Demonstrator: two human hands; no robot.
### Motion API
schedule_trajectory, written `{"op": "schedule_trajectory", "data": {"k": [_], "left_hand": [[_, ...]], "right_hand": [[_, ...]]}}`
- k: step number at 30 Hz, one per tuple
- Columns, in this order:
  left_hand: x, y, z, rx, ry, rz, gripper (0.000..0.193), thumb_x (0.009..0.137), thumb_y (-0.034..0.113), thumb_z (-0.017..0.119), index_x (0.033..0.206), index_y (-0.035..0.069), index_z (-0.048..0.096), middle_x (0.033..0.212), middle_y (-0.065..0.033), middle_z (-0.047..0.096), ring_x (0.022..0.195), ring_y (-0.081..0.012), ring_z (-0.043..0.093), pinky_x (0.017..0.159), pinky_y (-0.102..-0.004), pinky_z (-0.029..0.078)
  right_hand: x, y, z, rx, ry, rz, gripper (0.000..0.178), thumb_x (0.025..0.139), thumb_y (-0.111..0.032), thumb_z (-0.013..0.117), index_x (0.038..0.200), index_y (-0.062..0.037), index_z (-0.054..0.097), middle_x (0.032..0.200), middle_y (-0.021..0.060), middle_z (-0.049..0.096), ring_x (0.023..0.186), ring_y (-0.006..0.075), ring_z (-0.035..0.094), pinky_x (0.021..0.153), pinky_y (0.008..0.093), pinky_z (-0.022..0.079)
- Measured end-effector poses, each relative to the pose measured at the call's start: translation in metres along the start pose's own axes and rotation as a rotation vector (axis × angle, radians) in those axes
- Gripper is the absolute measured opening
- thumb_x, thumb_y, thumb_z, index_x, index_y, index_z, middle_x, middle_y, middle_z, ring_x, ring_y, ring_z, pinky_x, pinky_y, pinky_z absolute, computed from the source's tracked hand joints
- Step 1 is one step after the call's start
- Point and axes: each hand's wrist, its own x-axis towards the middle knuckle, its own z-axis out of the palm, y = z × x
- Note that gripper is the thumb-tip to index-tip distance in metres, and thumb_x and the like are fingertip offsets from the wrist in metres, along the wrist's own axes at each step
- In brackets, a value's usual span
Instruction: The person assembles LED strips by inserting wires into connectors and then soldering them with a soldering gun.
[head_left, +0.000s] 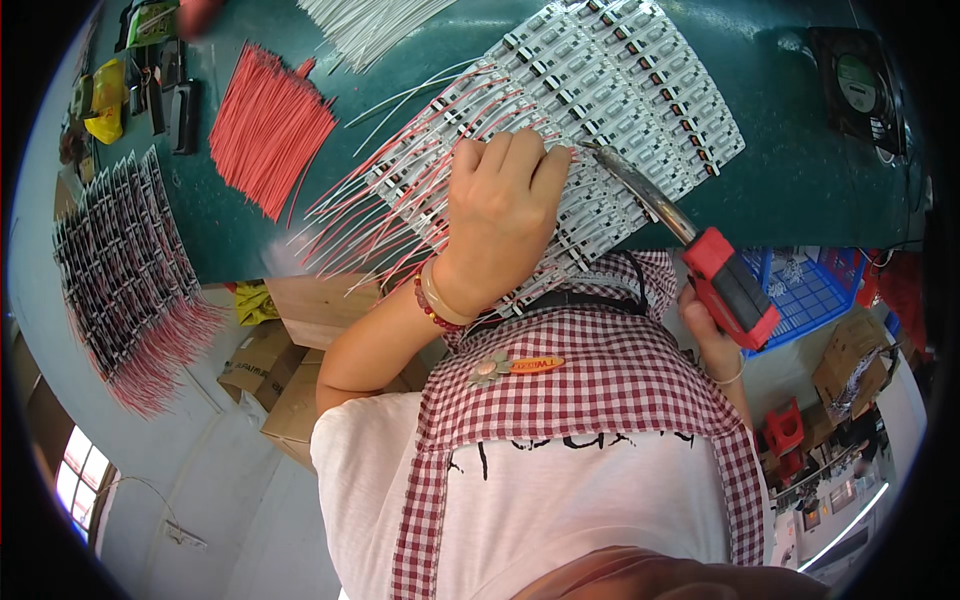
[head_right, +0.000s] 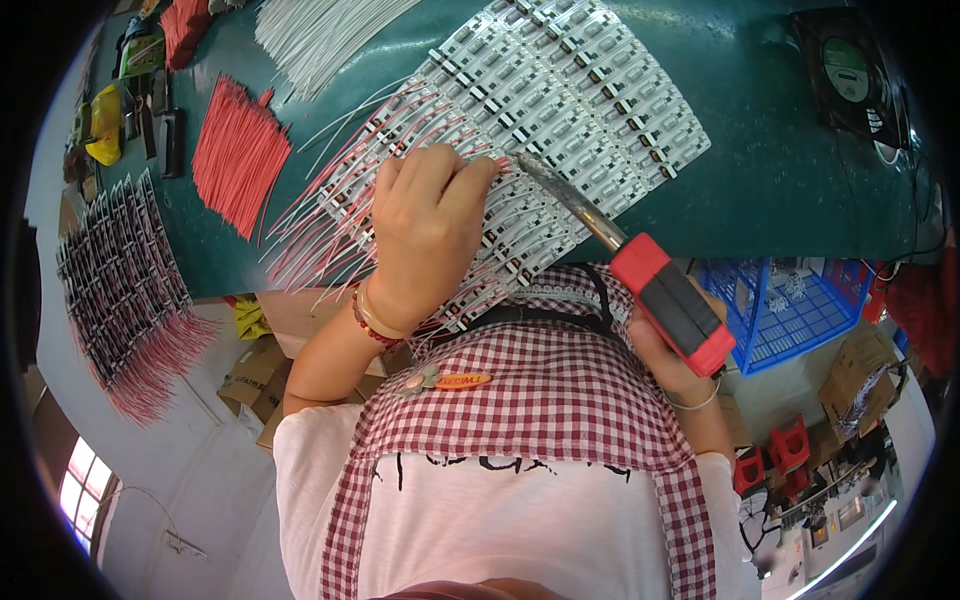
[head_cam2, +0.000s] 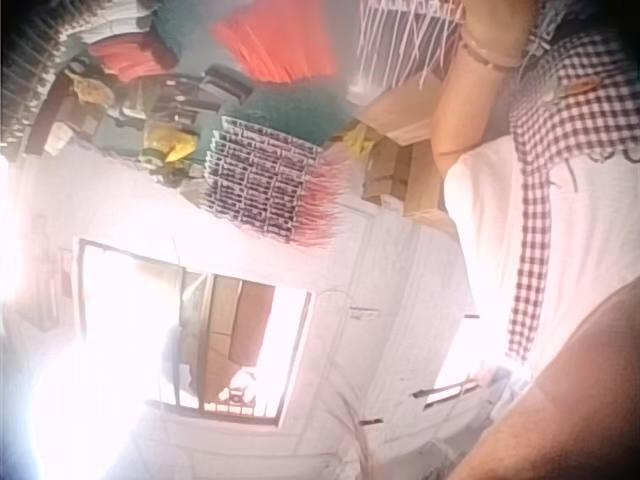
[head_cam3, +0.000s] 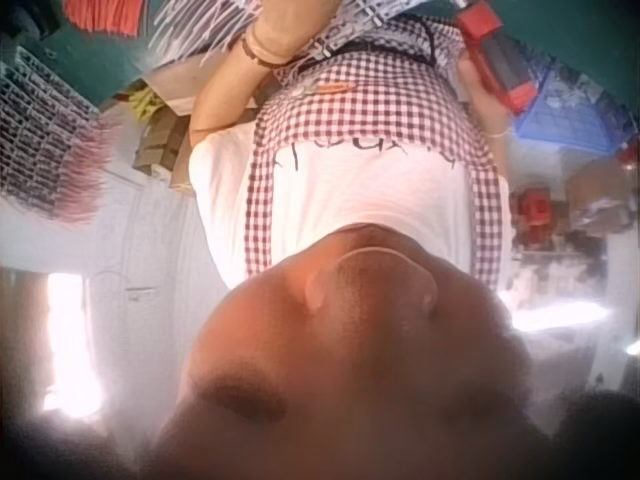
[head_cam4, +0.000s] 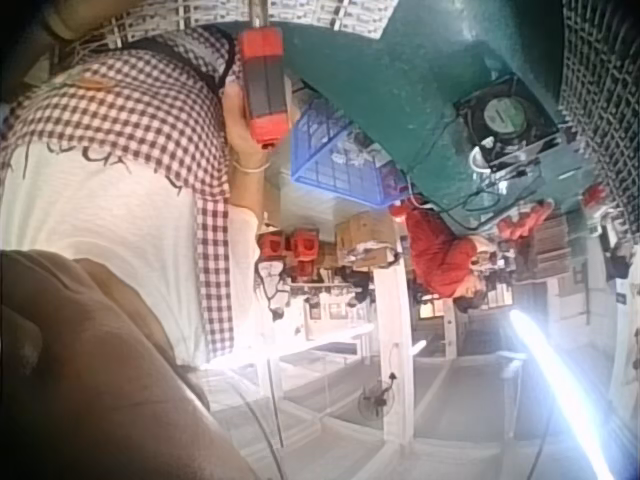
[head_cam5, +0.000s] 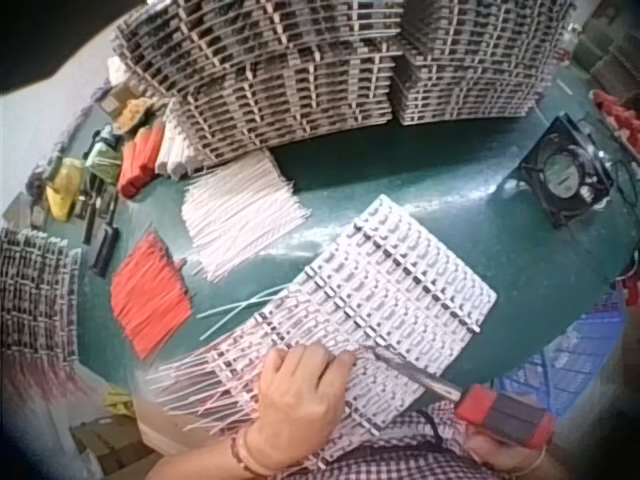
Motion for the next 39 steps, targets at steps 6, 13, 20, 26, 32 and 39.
{"op": "schedule_trajectory", "data": {"k": [6,13,20,26,32,39], "left_hand": [[0.0,0.0,0.001,-0.003,0.003,-0.001,0.014,0.074,0.004,0.07,0.087,0.009,0.068,0.073,-0.0019,0.049,0.068,-0.0181,0.051,0.063,-0.0336,0.035],[0.001,0.0,0.002,0.049,-0.006,-0.004,0.014,0.075,0.005,0.072,0.089,0.009,0.068,0.074,-0.0016,0.049,0.071,-0.0181,0.051,0.065,-0.0341,0.035],[-0.003,0.0,-0.001,0.057,-0.069,-0.007,0.017,0.078,0.01,0.065,0.094,0.006,0.067,0.08,-0.0044,0.05,0.079,-0.0207,0.052,0.071,-0.0354,0.036],[-0.003,-0.003,0.002,0.054,0.035,0.011,0.017,0.075,0.004,0.072,0.09,0.011,0.069,0.074,-0.0004,0.05,0.071,-0.0174,0.051,0.065,-0.0345,0.036],[-0.004,0.002,0.0,0.006,0.045,0.07,0.018,0.073,0.005,0.07,0.091,0.01,0.07,0.075,-0.0009,0.049,0.071,-0.0179,0.05,0.065,-0.0339,0.035],[-0.004,0.006,0.001,-0.019,-0.016,0.021,0.018,0.075,0.004,0.07,0.092,0.008,0.07,0.074,-0.0019,0.047,0.071,-0.0189,0.048,0.066,-0.0343,0.035]], "right_hand": [[-0.009,0.011,-0.004,-0.042,0.066,0.001,0.03,0.078,-0.01,0.075,0.105,0.0024,0.071,0.096,0.0153,0.072,0.083,0.0269,0.07,0.073,0.0331,0.054],[-0.005,-0.005,0.001,0.082,0.066,0.07,0.027,0.08,-0.012,0.074,0.103,0.0018,0.071,0.092,0.0139,0.072,0.079,0.0254,0.07,0.071,0.0322,0.054],[-0.009,0.002,-0.002,0.015,0.007,0.064,0.026,0.078,-0.011,0.074,0.1,0.0009,0.071,0.089,0.0112,0.071,0.076,0.0233,0.069,0.069,0.0319,0.054],[-0.006,0.001,0.003,0.03,0.022,0.082,0.025,0.077,-0.01,0.074,0.1,0.0001,0.071,0.088,0.0102,0.071,0.077,0.0224,0.068,0.07,0.0315,0.053],[-0.012,0.007,0.003,0.082,0.037,0.104,0.024,0.078,-0.012,0.074,0.099,0.0,0.071,0.087,0.0098,0.071,0.076,0.0223,0.068,0.07,0.0319,0.053],[-0.009,0.003,0.006,0.091,0.03,0.135,0.025,0.077,-0.018,0.075,0.095,-0.0013,0.071,0.083,0.0101,0.068,0.071,0.0245,0.066,0.064,0.0332,0.052]]}}
